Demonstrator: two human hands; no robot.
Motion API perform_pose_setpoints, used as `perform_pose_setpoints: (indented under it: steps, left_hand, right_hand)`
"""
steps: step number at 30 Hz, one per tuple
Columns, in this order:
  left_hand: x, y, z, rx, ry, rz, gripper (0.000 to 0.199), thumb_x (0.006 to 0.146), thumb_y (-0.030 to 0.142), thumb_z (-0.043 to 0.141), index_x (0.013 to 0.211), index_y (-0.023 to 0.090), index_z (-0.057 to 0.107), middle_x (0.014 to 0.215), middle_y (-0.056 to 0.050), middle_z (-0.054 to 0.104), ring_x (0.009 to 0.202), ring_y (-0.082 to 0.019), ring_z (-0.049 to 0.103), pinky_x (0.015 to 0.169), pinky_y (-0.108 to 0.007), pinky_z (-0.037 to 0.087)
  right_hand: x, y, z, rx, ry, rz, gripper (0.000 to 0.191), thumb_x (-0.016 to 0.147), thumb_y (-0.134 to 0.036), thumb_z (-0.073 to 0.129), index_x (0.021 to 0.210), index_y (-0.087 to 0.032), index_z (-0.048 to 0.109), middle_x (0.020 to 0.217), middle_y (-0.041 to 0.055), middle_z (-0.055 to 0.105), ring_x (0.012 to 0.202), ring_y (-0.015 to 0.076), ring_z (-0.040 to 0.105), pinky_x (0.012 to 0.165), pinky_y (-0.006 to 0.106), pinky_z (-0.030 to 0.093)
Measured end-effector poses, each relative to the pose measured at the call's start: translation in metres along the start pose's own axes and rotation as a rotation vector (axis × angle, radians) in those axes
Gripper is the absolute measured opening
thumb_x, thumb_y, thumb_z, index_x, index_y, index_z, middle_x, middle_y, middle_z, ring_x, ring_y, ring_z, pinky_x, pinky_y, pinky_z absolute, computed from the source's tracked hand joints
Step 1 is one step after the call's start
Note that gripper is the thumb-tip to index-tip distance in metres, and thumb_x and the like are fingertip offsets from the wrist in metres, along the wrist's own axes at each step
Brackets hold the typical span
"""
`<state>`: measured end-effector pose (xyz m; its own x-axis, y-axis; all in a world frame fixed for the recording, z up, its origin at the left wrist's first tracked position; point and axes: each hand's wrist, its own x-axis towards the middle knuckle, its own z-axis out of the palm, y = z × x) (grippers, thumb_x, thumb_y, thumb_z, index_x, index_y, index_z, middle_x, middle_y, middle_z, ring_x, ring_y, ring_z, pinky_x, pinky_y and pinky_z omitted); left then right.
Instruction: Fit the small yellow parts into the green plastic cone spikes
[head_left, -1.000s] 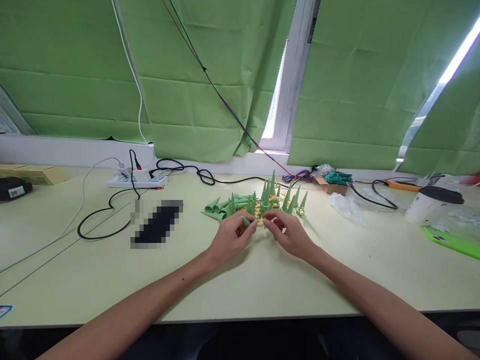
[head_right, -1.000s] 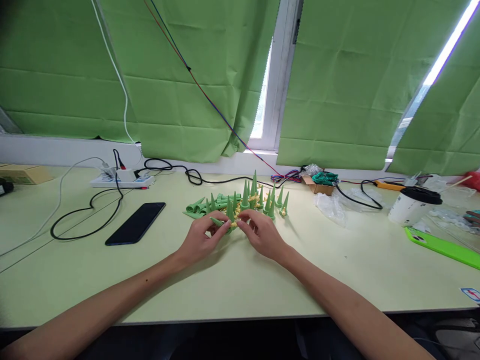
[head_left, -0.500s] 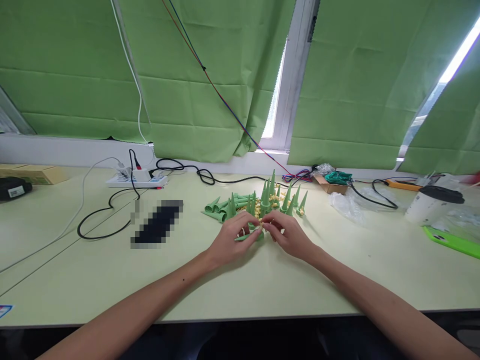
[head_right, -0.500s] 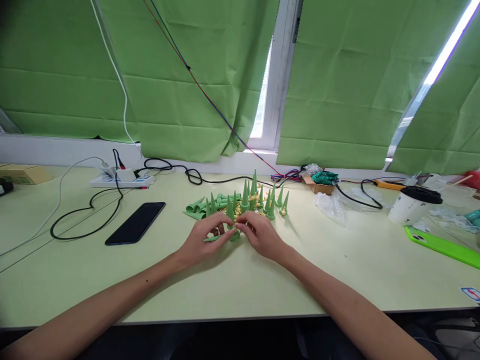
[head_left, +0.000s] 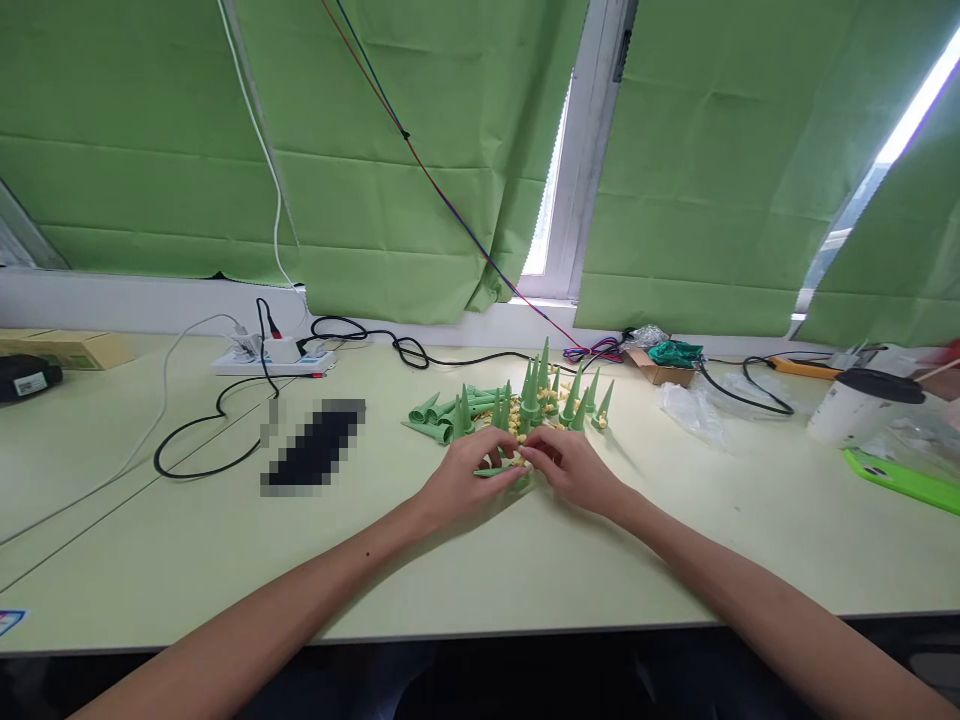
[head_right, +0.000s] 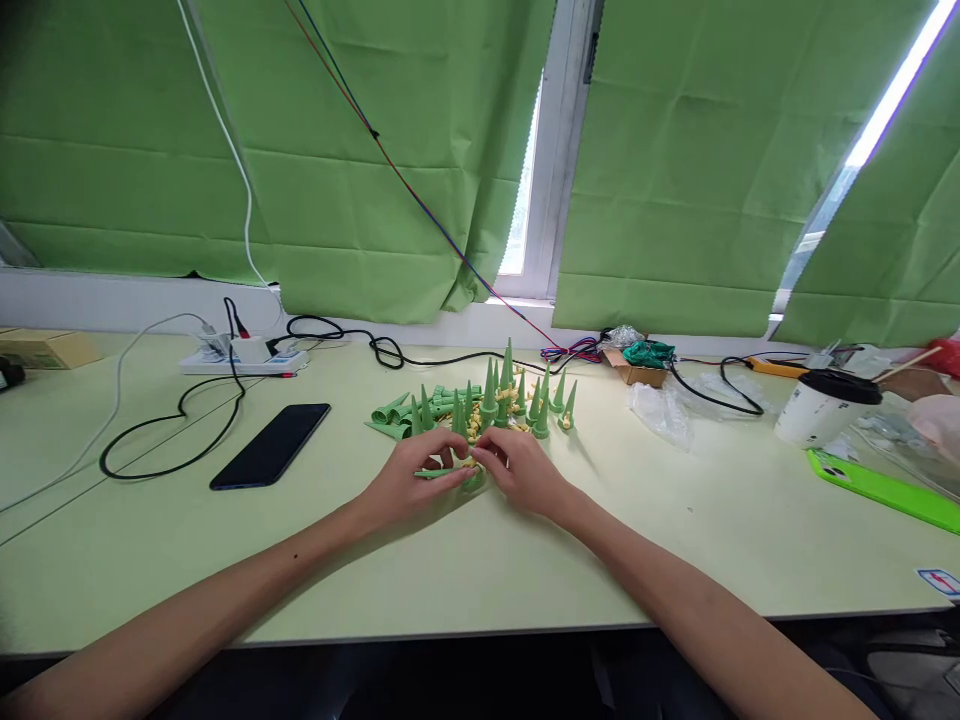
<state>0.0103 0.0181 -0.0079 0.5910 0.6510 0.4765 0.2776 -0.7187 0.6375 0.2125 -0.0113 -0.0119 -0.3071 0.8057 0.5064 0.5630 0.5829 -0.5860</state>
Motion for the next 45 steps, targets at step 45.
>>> perform_pose_setpoints:
  steps: [45]
  left_hand:
    - [0.0028, 0.0038, 0.0025, -0.079, -0.008, -0.187, 0.024, 0.088, 0.039, 0.059, 0.094, 0.017, 0.070, 0.082, -0.002, 0.070, 0.051, -0.008, 0.048, 0.047, -0.021, 0.038]
  right_hand:
    - [0.0004, -0.0027, 0.0008, 0.015, -0.043, 0.091, 0.017, 0.098, -0.030, 0.050, 0.094, -0.019, 0.063, 0.077, 0.0018, 0.064, 0.064, 0.0141, 0.052, 0.061, 0.027, 0.039]
